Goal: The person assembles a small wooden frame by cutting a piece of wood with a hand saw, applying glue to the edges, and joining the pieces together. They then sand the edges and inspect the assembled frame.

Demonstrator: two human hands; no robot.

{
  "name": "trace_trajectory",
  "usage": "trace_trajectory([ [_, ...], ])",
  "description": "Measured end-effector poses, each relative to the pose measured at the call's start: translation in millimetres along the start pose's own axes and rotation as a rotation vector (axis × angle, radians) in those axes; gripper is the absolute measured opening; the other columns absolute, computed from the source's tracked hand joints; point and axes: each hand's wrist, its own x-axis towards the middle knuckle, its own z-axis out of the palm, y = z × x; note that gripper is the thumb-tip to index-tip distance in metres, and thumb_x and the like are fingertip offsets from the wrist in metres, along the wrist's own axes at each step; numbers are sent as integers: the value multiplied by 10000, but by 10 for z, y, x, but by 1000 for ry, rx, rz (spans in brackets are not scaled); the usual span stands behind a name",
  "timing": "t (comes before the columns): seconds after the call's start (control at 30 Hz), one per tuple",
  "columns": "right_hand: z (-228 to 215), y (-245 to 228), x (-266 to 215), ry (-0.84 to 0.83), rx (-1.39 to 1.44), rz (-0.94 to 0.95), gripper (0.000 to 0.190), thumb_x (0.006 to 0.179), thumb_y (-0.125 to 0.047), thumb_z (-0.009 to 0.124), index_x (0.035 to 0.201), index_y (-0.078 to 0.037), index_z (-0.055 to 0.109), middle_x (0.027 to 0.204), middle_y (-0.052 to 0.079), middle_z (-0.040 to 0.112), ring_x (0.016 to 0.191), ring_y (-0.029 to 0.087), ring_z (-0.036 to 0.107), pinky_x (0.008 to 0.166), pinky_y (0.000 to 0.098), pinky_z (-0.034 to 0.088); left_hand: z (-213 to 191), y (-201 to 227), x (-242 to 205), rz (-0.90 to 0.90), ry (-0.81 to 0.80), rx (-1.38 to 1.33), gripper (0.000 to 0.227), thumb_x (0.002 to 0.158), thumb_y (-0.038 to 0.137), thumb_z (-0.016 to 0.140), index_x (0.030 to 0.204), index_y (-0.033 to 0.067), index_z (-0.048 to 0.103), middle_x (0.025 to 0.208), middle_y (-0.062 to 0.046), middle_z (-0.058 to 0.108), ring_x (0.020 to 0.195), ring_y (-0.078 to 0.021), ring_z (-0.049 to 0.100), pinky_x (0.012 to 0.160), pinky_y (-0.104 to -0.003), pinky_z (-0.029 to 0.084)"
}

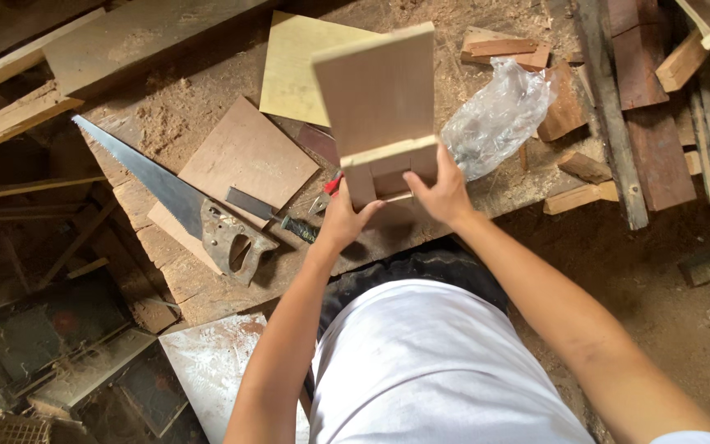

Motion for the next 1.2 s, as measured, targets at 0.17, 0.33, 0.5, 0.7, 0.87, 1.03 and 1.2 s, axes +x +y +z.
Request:
trace_trajectory([
  [0.17, -168, -232, 344, -92, 181, 258, 547, 907, -297, 754, 1347, -39, 555, 1161, 143, 737, 1062, 225, 716, 924, 376, 570, -86, 175, 162, -258, -122, -345, 719, 880, 413, 751, 1395, -12, 484, 1249, -223, 694, 1112, -295, 709, 964, -418, 572],
  [0.33, -135, -173, 360, -109, 165, 376, 471, 903, -303, 754, 1275, -44, 624, 1126, 116, 745, 1013, 185, 712, 882, 362, 567, -92, 271, 209, -427, -180, -308, 779, 861, 469, 739, 1419, 0, 464, 1288, -210, 666, 1163, -273, 676, 1008, -424, 528],
  [0.5, -143, -153, 328, -100, 284, 369, 481, 935, -305, 725, 1326, -45, 618, 1184, 112, 744, 1080, 189, 704, 927, 355, 567, -92, 238, 227, -470, -192, -356, 800, 863, 473, 750, 1422, -10, 443, 1293, -225, 661, 1181, -278, 667, 1020, -421, 523],
  [0.7, -249, -236, 148, -179, -77, 142, 1027, 841, -390, 791, 1579, -23, 179, 1540, 277, 332, 1418, 366, 335, 1136, 491, 320, -155, 153, 225, -266, -179, -365, 750, 858, 449, 755, 1368, -51, 526, 1258, -224, 708, 1138, -292, 707, 969, -408, 565],
  [0.87, -252, -184, -15, -189, -196, 39, 986, 882, -460, 739, 1615, -79, 200, 1672, 235, 181, 1557, 376, 178, 1247, 534, 209, -202, 204, 190, -218, -96, 92, 735, 848, 410, 788, 1359, -40, 511, 1197, -253, 704, 1136, -349, 692, 978, -422, 525],
  [1.03, -137, 87, 18, -92, -32, 264, 723, 961, -406, 643, 1555, -82, 391, 1511, 217, 480, 1416, 307, 525, 1169, 461, 478, -266, 236, 76, -142, -92, 69, 722, 840, 385, 792, 1345, -50, 515, 1189, -263, 702, 1117, -354, 693, 959, -431, 533],
  [1.2, -44, 435, 109, -3, 342, 388, 685, 979, -319, 658, 1505, -11, 346, 1489, 218, 446, 1285, 274, 579, 1030, 385, 515, -341, 196, -127, -304, -221, -146, 739, 797, 348, 797, 1383, -4, 517, 1180, -223, 714, 1020, -295, 751, 864, -401, 620],
])
